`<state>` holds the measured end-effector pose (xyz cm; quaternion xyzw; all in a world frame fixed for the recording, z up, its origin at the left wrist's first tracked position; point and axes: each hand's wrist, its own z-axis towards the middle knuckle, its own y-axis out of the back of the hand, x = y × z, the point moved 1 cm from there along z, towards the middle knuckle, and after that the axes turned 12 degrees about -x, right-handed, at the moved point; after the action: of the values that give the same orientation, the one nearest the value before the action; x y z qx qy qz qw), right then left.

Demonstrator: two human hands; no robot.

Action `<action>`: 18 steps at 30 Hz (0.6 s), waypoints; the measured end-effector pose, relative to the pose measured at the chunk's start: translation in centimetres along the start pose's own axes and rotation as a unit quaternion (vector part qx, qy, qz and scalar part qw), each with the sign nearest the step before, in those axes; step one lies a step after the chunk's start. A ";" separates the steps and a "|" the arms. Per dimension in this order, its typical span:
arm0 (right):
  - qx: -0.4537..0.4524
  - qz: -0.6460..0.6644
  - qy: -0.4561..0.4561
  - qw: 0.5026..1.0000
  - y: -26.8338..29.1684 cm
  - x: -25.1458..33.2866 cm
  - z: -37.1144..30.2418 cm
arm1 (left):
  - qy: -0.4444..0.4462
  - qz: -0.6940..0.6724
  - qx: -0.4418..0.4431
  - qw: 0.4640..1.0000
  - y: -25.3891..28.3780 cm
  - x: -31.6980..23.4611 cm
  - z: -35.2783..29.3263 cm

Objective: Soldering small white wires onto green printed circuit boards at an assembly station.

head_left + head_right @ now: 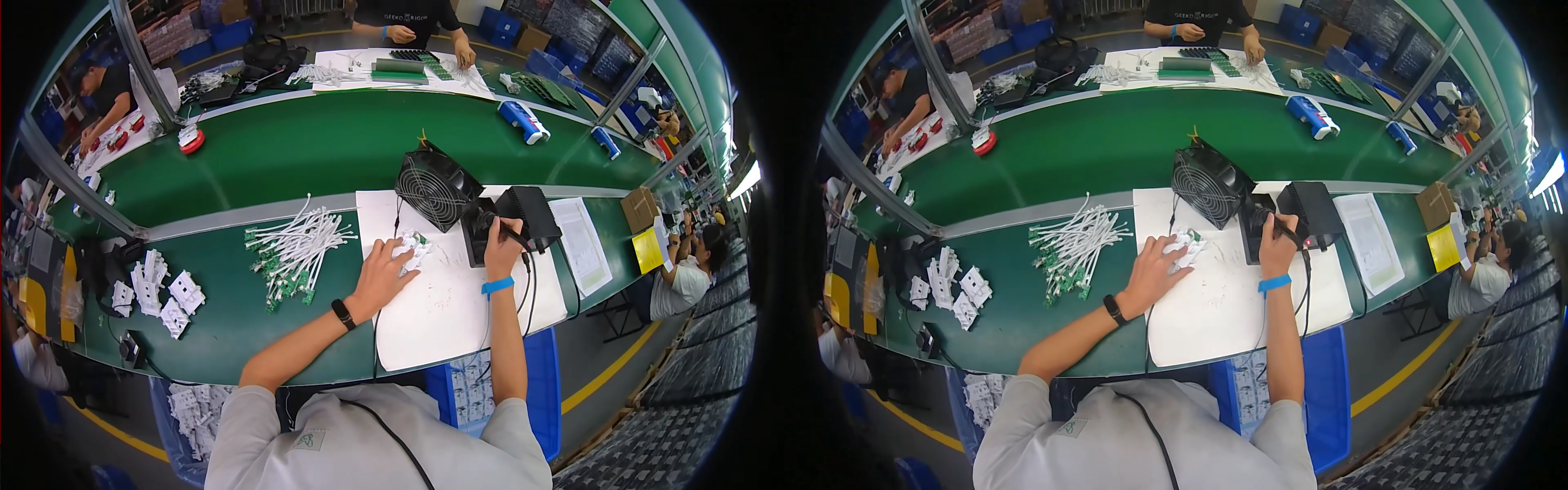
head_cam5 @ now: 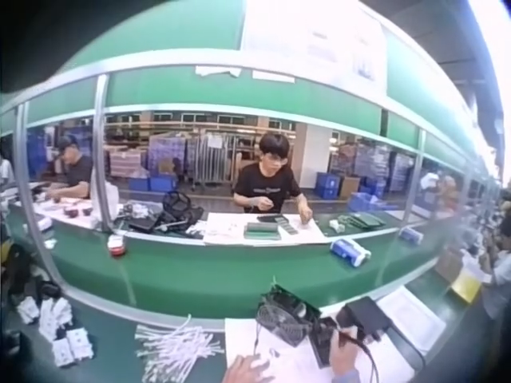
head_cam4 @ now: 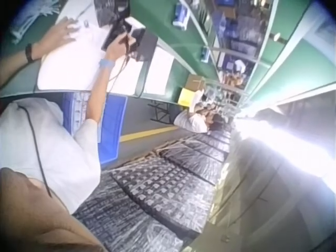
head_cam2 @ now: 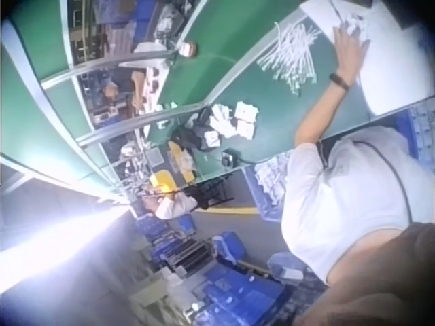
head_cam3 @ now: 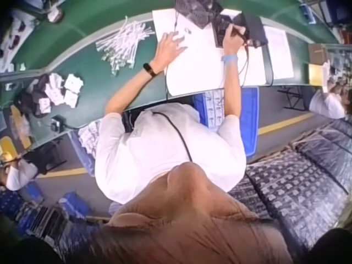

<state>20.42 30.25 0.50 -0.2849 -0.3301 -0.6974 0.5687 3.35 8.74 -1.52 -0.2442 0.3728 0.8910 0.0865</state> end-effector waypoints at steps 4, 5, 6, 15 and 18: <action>0.040 -0.038 -0.019 0.998 -0.1 0.3 -0.2 | 0.008 0.005 -0.003 1.000 -0.1 0.3 -0.3; 0.042 -0.053 -0.035 0.997 0.1 0.2 0.0 | 0.004 0.004 -0.005 1.000 -0.1 0.2 -0.3; 0.044 -0.068 -0.050 0.996 0.3 0.2 0.2 | 0.004 0.003 -0.005 1.000 -0.1 0.2 -0.2; 0.026 -0.063 -0.100 0.993 3.4 0.0 -2.0 | 0.000 -0.018 0.019 1.000 3.8 0.0 2.6; 0.083 -0.119 -0.105 0.984 6.0 0.1 -3.9 | -0.008 0.041 -0.041 0.998 7.5 1.7 6.5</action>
<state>26.16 26.33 -0.97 -0.2675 -0.4760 -0.6964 0.4657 -3.04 7.97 6.29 -0.2249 0.3446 0.9104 0.0427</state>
